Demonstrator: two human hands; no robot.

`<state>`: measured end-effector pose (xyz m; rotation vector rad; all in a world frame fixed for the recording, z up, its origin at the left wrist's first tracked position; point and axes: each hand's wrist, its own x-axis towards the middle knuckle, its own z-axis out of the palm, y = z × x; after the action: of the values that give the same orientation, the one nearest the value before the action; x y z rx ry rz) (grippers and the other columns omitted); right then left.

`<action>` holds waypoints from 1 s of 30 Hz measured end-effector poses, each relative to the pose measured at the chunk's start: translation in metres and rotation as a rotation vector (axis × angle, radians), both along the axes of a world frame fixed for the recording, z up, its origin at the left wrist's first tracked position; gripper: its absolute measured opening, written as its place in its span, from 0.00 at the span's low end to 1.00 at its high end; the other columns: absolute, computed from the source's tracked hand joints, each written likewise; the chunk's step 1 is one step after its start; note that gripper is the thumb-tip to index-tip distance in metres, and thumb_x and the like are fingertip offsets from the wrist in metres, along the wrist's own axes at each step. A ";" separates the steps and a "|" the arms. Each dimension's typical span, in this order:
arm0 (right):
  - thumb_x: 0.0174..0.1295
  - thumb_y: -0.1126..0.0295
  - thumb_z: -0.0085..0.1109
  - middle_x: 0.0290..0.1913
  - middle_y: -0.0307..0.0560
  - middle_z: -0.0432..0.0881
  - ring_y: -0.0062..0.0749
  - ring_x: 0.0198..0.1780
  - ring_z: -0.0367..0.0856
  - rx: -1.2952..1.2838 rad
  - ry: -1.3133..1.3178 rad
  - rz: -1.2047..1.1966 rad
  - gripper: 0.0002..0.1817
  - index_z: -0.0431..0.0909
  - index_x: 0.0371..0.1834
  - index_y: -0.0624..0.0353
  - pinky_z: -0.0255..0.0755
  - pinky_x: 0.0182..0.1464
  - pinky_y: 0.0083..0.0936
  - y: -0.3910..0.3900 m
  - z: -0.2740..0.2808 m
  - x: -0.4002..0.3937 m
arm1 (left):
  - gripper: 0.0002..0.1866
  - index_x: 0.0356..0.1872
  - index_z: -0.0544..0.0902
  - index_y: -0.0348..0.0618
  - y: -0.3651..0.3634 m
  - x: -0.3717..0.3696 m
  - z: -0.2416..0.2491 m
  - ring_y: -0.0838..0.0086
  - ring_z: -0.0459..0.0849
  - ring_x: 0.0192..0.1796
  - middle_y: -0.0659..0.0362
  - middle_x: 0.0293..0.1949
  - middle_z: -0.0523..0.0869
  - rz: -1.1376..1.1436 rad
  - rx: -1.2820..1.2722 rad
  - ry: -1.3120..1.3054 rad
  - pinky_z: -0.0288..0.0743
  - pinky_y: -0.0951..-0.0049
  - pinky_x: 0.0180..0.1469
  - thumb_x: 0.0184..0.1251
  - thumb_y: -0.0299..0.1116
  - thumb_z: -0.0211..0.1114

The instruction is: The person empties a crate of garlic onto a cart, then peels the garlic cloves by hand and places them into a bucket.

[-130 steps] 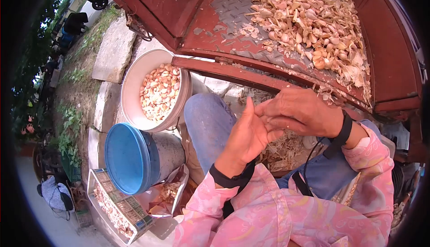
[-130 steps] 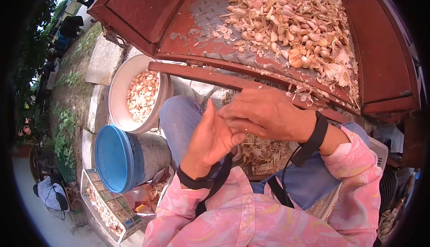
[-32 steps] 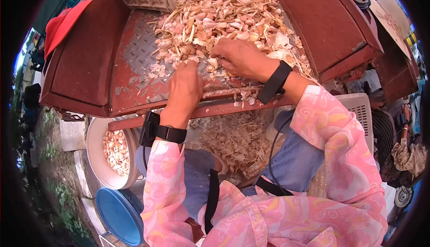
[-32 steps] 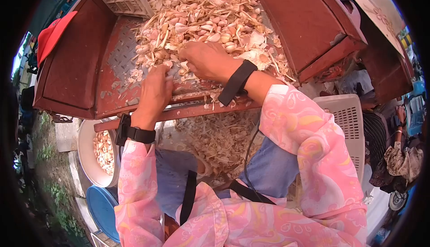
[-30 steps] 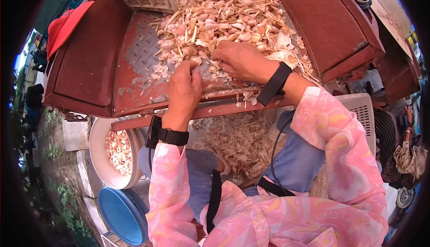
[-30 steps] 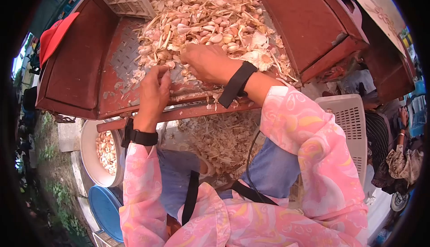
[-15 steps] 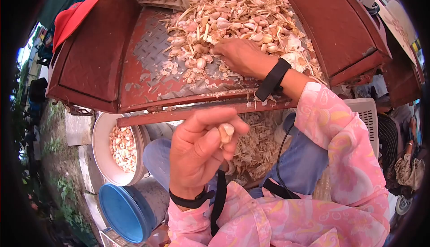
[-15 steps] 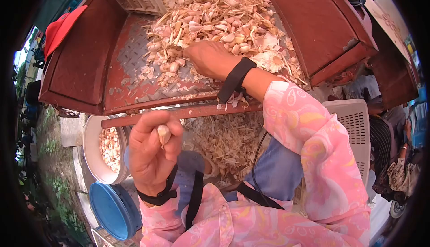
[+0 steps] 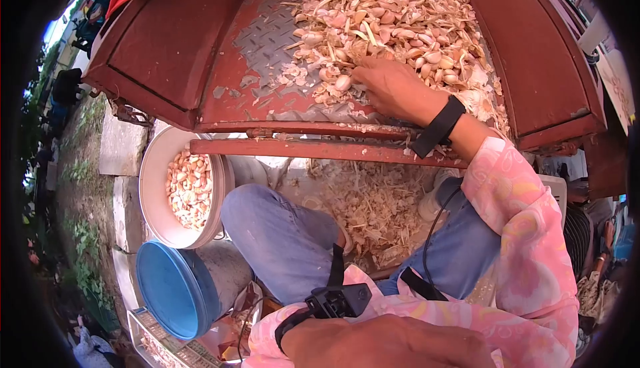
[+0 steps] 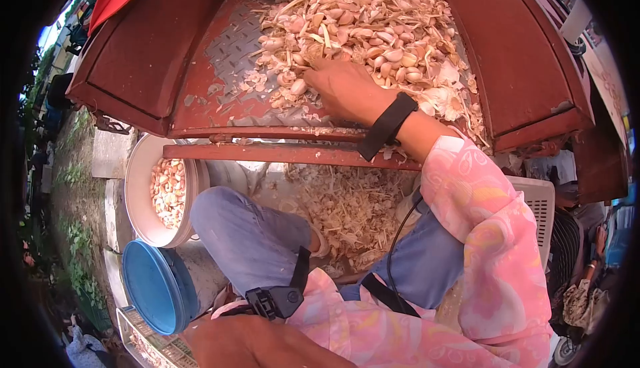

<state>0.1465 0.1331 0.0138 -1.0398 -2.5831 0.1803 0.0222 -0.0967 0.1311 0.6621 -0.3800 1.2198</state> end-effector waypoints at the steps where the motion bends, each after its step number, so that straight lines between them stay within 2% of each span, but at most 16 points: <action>1: 0.48 0.79 0.52 0.34 0.53 0.73 0.51 0.38 0.74 0.014 0.004 0.033 0.09 0.72 0.35 0.63 0.69 0.40 0.41 -0.003 0.000 0.004 | 0.07 0.37 0.80 0.21 0.001 -0.006 0.004 0.62 0.82 0.38 0.41 0.40 0.79 -0.077 -0.039 0.061 0.77 0.74 0.41 0.58 0.15 0.60; 3: 0.49 0.78 0.53 0.34 0.52 0.73 0.50 0.38 0.74 0.022 0.012 0.054 0.09 0.72 0.36 0.62 0.69 0.40 0.40 -0.009 0.006 0.007 | 0.07 0.37 0.80 0.22 -0.003 -0.007 0.009 0.62 0.82 0.37 0.41 0.39 0.79 -0.142 -0.081 0.122 0.77 0.75 0.40 0.58 0.15 0.60; 5: 0.51 0.78 0.55 0.33 0.50 0.72 0.47 0.38 0.73 0.027 0.063 0.077 0.10 0.71 0.38 0.61 0.69 0.40 0.36 -0.011 0.007 0.012 | 0.07 0.37 0.80 0.23 -0.010 0.002 0.011 0.63 0.82 0.35 0.42 0.38 0.80 0.035 -0.186 0.094 0.76 0.74 0.37 0.59 0.17 0.60; 6: 0.51 0.78 0.55 0.33 0.50 0.72 0.47 0.38 0.73 0.027 0.063 0.077 0.10 0.71 0.38 0.61 0.69 0.40 0.36 -0.012 0.007 0.014 | 0.07 0.37 0.80 0.23 -0.009 0.006 0.009 0.63 0.82 0.35 0.42 0.38 0.80 0.035 -0.185 0.094 0.76 0.74 0.37 0.59 0.17 0.60; 9: 0.53 0.78 0.55 0.30 0.47 0.72 0.42 0.35 0.73 0.026 0.182 0.132 0.08 0.72 0.37 0.62 0.68 0.38 0.32 -0.016 0.010 0.015 | 0.07 0.37 0.81 0.23 0.001 0.009 -0.002 0.63 0.81 0.34 0.43 0.37 0.80 0.213 -0.003 0.049 0.75 0.74 0.34 0.60 0.19 0.60; 11: 0.52 0.75 0.54 0.33 0.53 0.78 0.47 0.36 0.77 -0.286 0.307 0.030 0.08 0.75 0.36 0.62 0.71 0.38 0.35 -0.021 0.014 0.013 | 0.09 0.39 0.80 0.24 0.008 0.005 -0.007 0.63 0.80 0.32 0.44 0.36 0.81 0.280 0.234 0.119 0.74 0.73 0.32 0.62 0.23 0.60; 12: 0.52 0.75 0.54 0.33 0.53 0.78 0.47 0.36 0.77 -0.285 0.312 0.031 0.08 0.75 0.36 0.62 0.71 0.38 0.35 -0.024 0.013 0.012 | 0.09 0.39 0.80 0.24 0.013 -0.006 -0.008 0.63 0.80 0.32 0.44 0.36 0.81 0.280 0.235 0.124 0.74 0.73 0.32 0.62 0.23 0.60; 14: 0.57 0.75 0.56 0.27 0.43 0.73 0.29 0.29 0.70 -0.422 0.514 -0.019 0.07 0.75 0.38 0.62 0.67 0.34 0.24 -0.027 0.014 0.016 | 0.13 0.47 0.75 0.27 0.022 -0.034 -0.010 0.64 0.80 0.42 0.42 0.44 0.80 0.109 0.224 0.420 0.73 0.70 0.46 0.67 0.27 0.55; 15: 0.57 0.74 0.56 0.31 0.46 0.76 0.34 0.32 0.74 -0.374 0.430 -0.039 0.08 0.76 0.40 0.61 0.69 0.37 0.27 -0.028 0.019 0.019 | 0.13 0.47 0.74 0.28 0.023 -0.035 -0.017 0.68 0.79 0.37 0.43 0.40 0.80 0.210 -0.039 0.463 0.74 0.76 0.37 0.64 0.26 0.56; 16: 0.57 0.74 0.56 0.31 0.46 0.76 0.34 0.32 0.74 -0.370 0.429 -0.054 0.08 0.76 0.40 0.61 0.69 0.37 0.27 -0.027 0.015 0.023 | 0.13 0.46 0.74 0.28 0.024 -0.036 -0.026 0.73 0.77 0.32 0.43 0.37 0.79 0.307 -0.307 0.508 0.75 0.82 0.29 0.62 0.24 0.58; 18: 0.56 0.72 0.57 0.35 0.48 0.77 0.41 0.37 0.76 0.063 0.198 0.074 0.10 0.76 0.41 0.60 0.71 0.40 0.32 -0.022 0.003 0.026 | 0.14 0.50 0.73 0.29 0.044 -0.042 -0.048 0.75 0.77 0.36 0.44 0.42 0.79 0.326 -0.590 0.453 0.75 0.84 0.34 0.64 0.22 0.55; 19: 0.55 0.72 0.58 0.38 0.49 0.76 0.45 0.42 0.76 -0.022 0.009 0.032 0.11 0.75 0.42 0.59 0.71 0.43 0.36 -0.025 0.008 0.025 | 0.14 0.50 0.73 0.29 0.047 -0.043 -0.059 0.75 0.77 0.36 0.44 0.42 0.79 0.322 -0.584 0.457 0.75 0.84 0.34 0.64 0.22 0.55; 22: 0.54 0.72 0.59 0.36 0.49 0.75 0.44 0.42 0.75 -0.012 -0.007 0.011 0.12 0.76 0.42 0.59 0.71 0.42 0.35 -0.031 0.009 0.025 | 0.11 0.48 0.75 0.31 0.055 -0.044 -0.081 0.79 0.79 0.36 0.46 0.44 0.81 0.330 -0.661 0.404 0.74 0.83 0.40 0.66 0.23 0.55; 23: 0.53 0.71 0.57 0.32 0.49 0.76 0.48 0.37 0.76 0.100 0.100 0.064 0.09 0.76 0.37 0.60 0.71 0.40 0.38 -0.032 0.007 0.025 | 0.12 0.48 0.75 0.32 0.055 -0.044 -0.085 0.79 0.79 0.36 0.46 0.44 0.81 0.348 -0.658 0.422 0.74 0.84 0.39 0.66 0.23 0.55; 24: 0.53 0.71 0.57 0.32 0.49 0.76 0.48 0.37 0.76 0.098 0.096 0.064 0.09 0.76 0.37 0.60 0.71 0.40 0.38 -0.034 0.013 0.025 | 0.12 0.49 0.75 0.32 0.055 -0.043 -0.088 0.80 0.79 0.36 0.46 0.44 0.81 0.366 -0.658 0.439 0.74 0.84 0.39 0.65 0.23 0.55; 30: 0.52 0.73 0.61 0.31 0.46 0.76 0.42 0.33 0.77 -0.163 0.416 0.408 0.10 0.76 0.38 0.59 0.71 0.35 0.33 -0.073 0.049 0.014 | 0.12 0.48 0.76 0.31 0.059 -0.038 -0.094 0.80 0.78 0.35 0.51 0.41 0.82 0.435 -0.698 0.530 0.73 0.85 0.37 0.65 0.23 0.56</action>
<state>0.1609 0.0603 0.0628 -0.4438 -2.3838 0.6442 -0.0155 -0.0382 0.0370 0.4333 0.6440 1.4104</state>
